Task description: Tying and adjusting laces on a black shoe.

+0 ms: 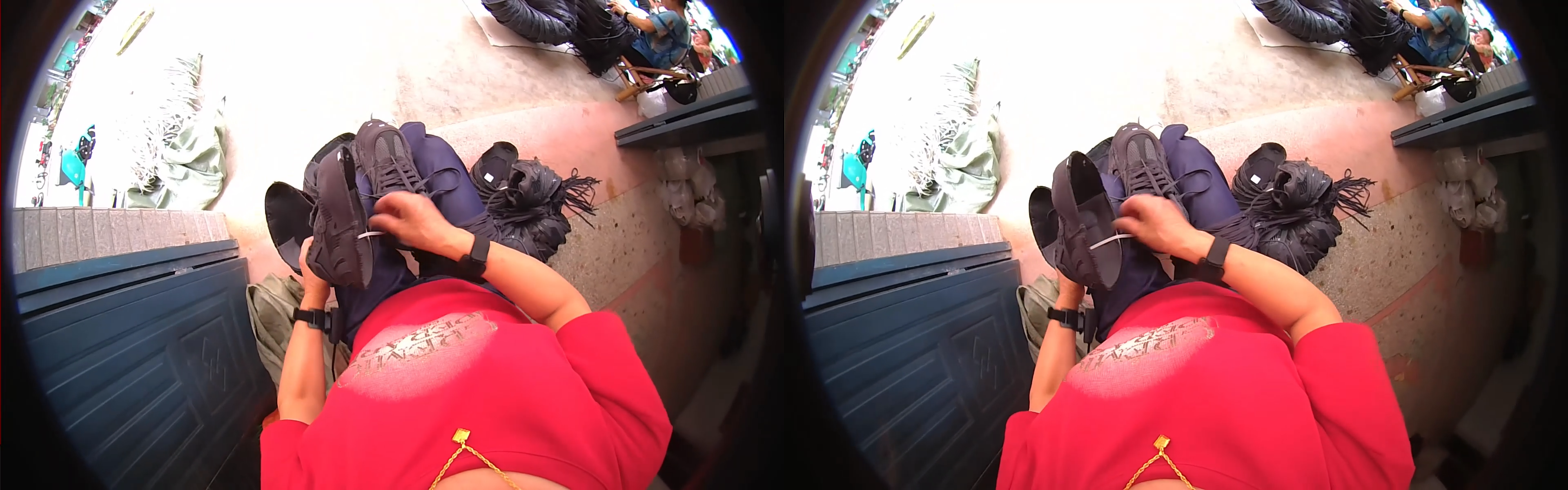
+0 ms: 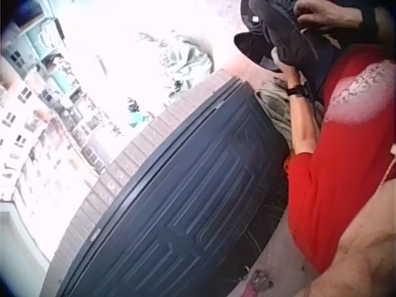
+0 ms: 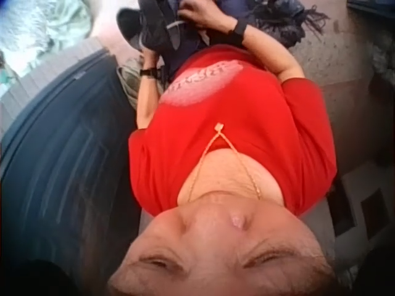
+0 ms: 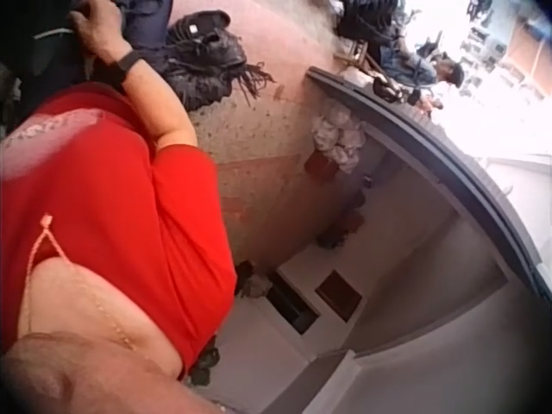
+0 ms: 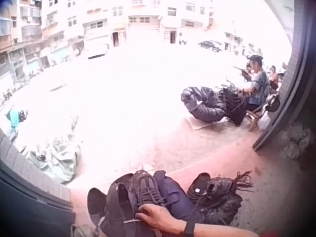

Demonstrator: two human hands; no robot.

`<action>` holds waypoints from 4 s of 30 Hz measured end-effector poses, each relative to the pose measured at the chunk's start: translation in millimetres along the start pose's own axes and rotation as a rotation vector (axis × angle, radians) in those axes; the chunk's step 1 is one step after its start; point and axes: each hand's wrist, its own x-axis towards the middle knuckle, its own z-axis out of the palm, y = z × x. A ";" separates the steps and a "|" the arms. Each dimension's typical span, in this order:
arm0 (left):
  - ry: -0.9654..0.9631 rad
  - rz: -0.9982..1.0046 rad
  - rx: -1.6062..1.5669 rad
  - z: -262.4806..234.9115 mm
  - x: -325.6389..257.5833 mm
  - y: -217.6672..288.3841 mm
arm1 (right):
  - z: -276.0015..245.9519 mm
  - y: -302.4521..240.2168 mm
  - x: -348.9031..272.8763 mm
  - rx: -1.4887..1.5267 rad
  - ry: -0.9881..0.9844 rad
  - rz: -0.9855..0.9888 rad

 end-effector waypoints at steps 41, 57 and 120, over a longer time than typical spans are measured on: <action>-0.407 -0.194 -0.254 -86.4 64.7 134.1 | -28.5 34.8 -24.5 1.482 0.007 0.138; -0.488 0.295 0.040 -26.7 41.4 152.1 | -27.2 11.2 -56.9 -0.484 0.365 -0.072; -0.673 0.148 0.022 52.9 75.1 179.9 | -100.1 90.7 -88.8 -0.736 0.122 -0.245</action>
